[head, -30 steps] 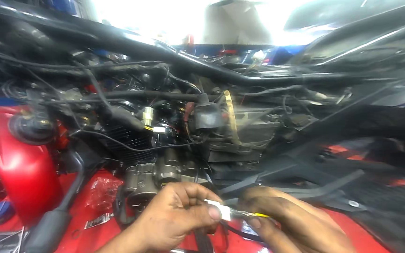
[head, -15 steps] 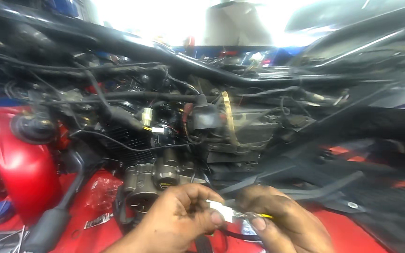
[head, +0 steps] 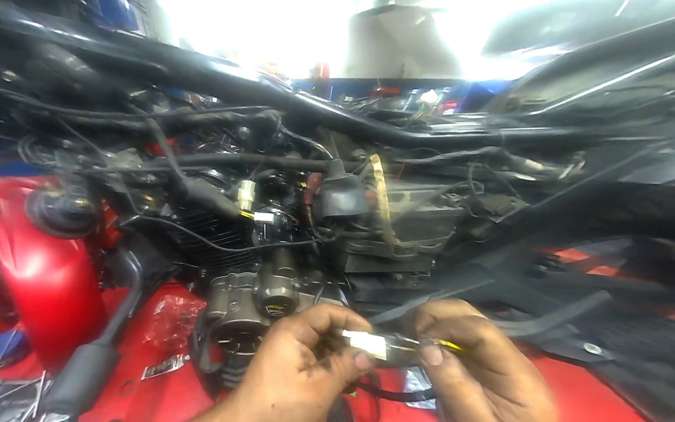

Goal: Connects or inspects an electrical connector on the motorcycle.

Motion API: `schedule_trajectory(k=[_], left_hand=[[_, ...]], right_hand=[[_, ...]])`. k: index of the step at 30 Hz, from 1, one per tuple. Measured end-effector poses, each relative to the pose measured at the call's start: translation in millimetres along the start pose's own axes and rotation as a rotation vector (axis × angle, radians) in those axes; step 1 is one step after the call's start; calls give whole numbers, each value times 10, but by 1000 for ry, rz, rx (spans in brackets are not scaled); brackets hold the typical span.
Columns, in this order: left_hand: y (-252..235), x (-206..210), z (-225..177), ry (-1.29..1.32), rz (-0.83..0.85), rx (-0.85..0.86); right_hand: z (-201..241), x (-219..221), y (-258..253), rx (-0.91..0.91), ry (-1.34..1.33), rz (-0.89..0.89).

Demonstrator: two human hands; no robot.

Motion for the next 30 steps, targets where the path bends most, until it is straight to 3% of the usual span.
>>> schedule_trajectory(k=[5, 11, 16, 22, 30], left_hand=[[6, -29, -14, -28, -30, 33], [27, -32, -84, -188, -13, 75], [9, -9, -42, -109, -16, 24], [22, -77, 7, -250, -73, 50], [-2, -123, 2, -305, -51, 7]], right_hand=[[-2, 35, 33, 103, -1, 48], [42, 104, -4, -9, 141, 106], [-23, 198, 31, -11, 76, 43], [-113, 196, 23, 58, -13, 41], [18, 59, -126, 13, 250, 57]])
Point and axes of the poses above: each hand's wrist, its own y-axis away from the middle knuckle, its own x-axis out of the palm, z = x × y, the point moved 6 cm from there along -y, towards the middle knuckle, and after that the axes turned 5 degrees about y, right-handed, at the moved point
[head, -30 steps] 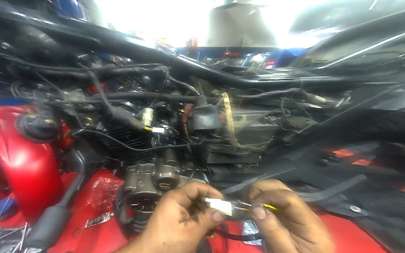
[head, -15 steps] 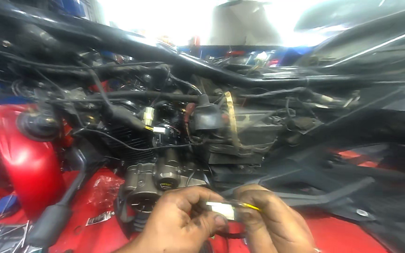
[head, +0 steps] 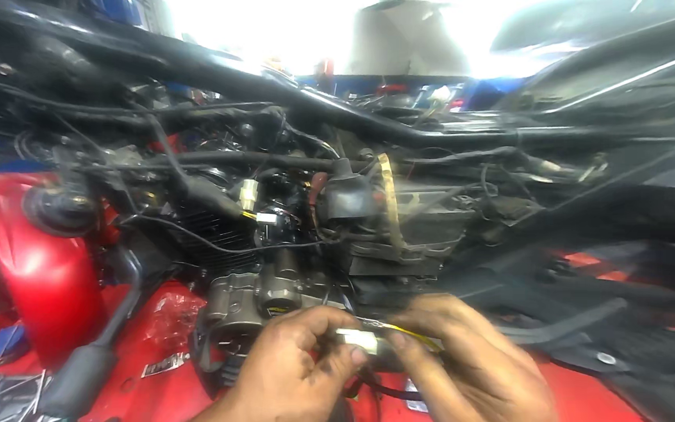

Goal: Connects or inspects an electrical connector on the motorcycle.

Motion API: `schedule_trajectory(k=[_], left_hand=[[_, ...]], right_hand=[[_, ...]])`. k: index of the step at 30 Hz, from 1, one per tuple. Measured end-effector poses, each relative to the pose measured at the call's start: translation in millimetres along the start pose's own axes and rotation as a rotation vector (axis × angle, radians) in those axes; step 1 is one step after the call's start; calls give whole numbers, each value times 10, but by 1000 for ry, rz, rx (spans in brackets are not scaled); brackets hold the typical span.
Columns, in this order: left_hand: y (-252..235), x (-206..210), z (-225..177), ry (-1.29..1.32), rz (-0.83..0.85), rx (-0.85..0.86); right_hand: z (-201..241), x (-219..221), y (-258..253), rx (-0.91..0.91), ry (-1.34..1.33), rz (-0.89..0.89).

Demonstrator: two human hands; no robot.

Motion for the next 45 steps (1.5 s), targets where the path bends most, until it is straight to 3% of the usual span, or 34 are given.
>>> schedule_trajectory(k=[8, 16, 29, 39, 43, 45], left_hand=[[18, 16, 14, -78, -101, 81], [4, -4, 184, 200, -111, -92], [31, 109, 241, 291, -181, 8], [92, 82, 191, -48, -253, 238], [126, 97, 174, -275, -307, 344], [114, 113, 204, -224, -285, 301]], right_hand=[[46, -7, -34, 20, 68, 107], [105, -80, -14, -14, 288, 151], [30, -52, -11, 39, 289, 177], [-101, -23, -38, 109, 96, 273], [-77, -6, -15, 90, 285, 256], [-66, -4, -20, 70, 402, 238]])
Point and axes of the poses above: each hand's wrist, its own y-axis away from the middle knuckle, its own x-axis out of the palm, z = x × y, the point moved 6 cm from there along -y, towards the middle knuckle, and after that the axes turned 5 degrees about y, right-handed, at the moved point
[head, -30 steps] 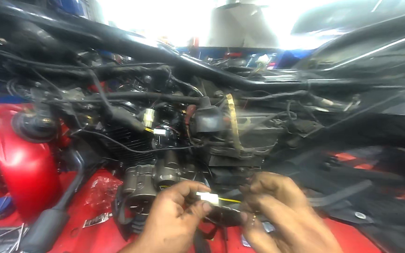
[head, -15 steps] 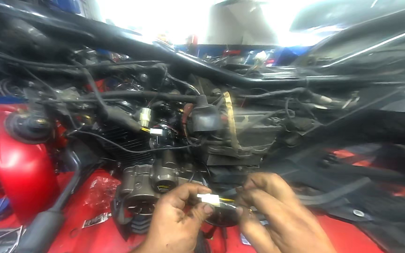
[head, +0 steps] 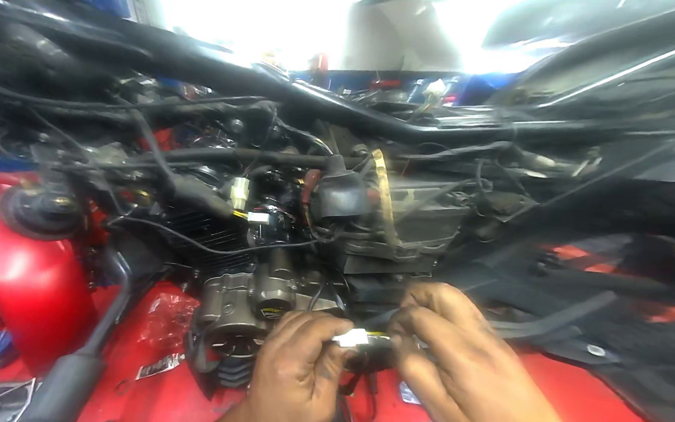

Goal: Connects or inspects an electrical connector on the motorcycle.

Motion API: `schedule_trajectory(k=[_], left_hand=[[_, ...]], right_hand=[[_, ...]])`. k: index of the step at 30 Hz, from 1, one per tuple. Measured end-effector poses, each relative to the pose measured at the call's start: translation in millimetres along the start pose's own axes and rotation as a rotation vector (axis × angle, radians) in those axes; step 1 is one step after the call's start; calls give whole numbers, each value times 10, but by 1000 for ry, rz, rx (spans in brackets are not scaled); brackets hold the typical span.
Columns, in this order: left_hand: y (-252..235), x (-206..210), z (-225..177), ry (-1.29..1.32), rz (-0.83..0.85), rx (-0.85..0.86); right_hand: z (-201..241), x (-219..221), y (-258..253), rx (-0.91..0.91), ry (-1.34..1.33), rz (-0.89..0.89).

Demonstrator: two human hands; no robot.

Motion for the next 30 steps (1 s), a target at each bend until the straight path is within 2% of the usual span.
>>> schedule_trajectory(k=[3, 10, 19, 23, 26, 30], left_hand=[[18, 73, 114, 281, 23, -237], [-7, 78, 155, 489, 6, -346], [12, 42, 94, 182, 53, -253], [-33, 7, 99, 121, 70, -227], [-64, 4, 99, 283, 106, -372], [-65, 17, 112, 509, 159, -593]], right_hand=[[-55, 79, -9, -47, -28, 1], [-15, 139, 48, -38, -186, -31], [143, 283, 134, -4, -78, -154], [57, 301, 124, -33, -140, -166], [-13, 213, 122, -49, -225, -100], [13, 116, 173, -117, -156, -125]])
Point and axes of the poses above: each hand's wrist, its own y-axis away from the middle knuckle, its own x-axis out of the palm, z = x × y, the point moved 6 cm from there along -y, towards the middle knuckle, and after that the axes turned 5 degrees about y, right-handed, at the moved point
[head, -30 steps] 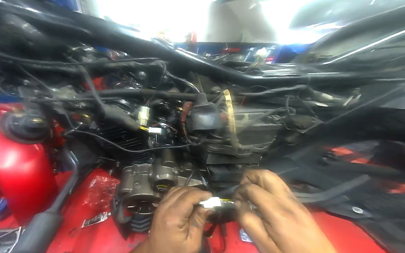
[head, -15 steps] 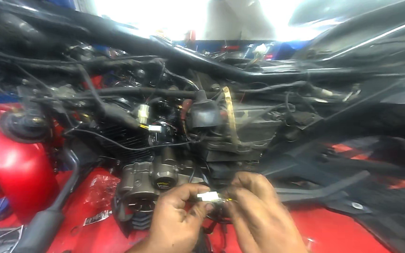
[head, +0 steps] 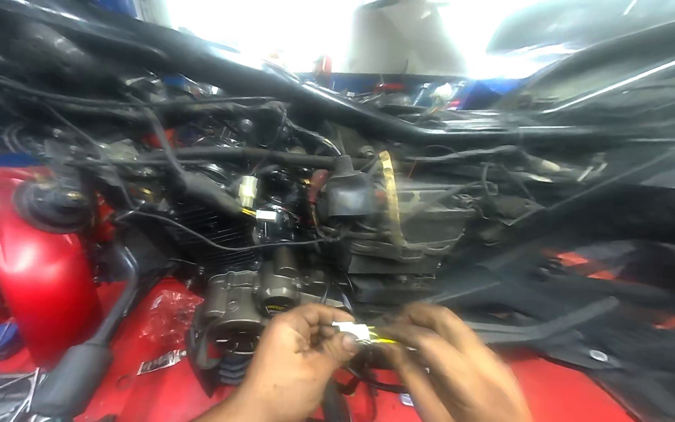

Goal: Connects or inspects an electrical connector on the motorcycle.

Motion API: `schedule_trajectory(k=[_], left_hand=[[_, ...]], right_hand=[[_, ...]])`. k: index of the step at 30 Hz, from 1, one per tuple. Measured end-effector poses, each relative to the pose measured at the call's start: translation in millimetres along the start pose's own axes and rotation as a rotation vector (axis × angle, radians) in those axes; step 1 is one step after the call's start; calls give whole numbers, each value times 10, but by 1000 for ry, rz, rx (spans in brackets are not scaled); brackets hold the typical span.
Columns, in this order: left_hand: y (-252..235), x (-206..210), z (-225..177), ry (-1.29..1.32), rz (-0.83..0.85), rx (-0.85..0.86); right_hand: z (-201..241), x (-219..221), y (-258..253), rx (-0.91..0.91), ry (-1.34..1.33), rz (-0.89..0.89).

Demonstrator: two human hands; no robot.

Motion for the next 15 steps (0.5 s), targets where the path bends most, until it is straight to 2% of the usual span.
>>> schedule_trajectory(k=[4, 7, 12, 15], left_hand=[[3, 13, -9, 106, 17, -52], [-6, 19, -6, 78, 0, -44], [-40, -43, -24, -109, 9, -6], [-34, -80, -97, -401, 81, 117]], right_hand=[[1, -15, 23, -34, -11, -67], [20, 25, 3, -76, 4, -107], [-38, 130, -25, -110, 11, -78], [-137, 127, -56, -9, -197, 13]])
Point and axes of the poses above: each hand's wrist, its own y-axis away from the middle knuckle, its own x-axis out of the palm, z = x × y, the point moved 6 cm from there along -y, towards the middle knuckle, and after that the axes turned 5 degrees about y, right-handed, at the moved point
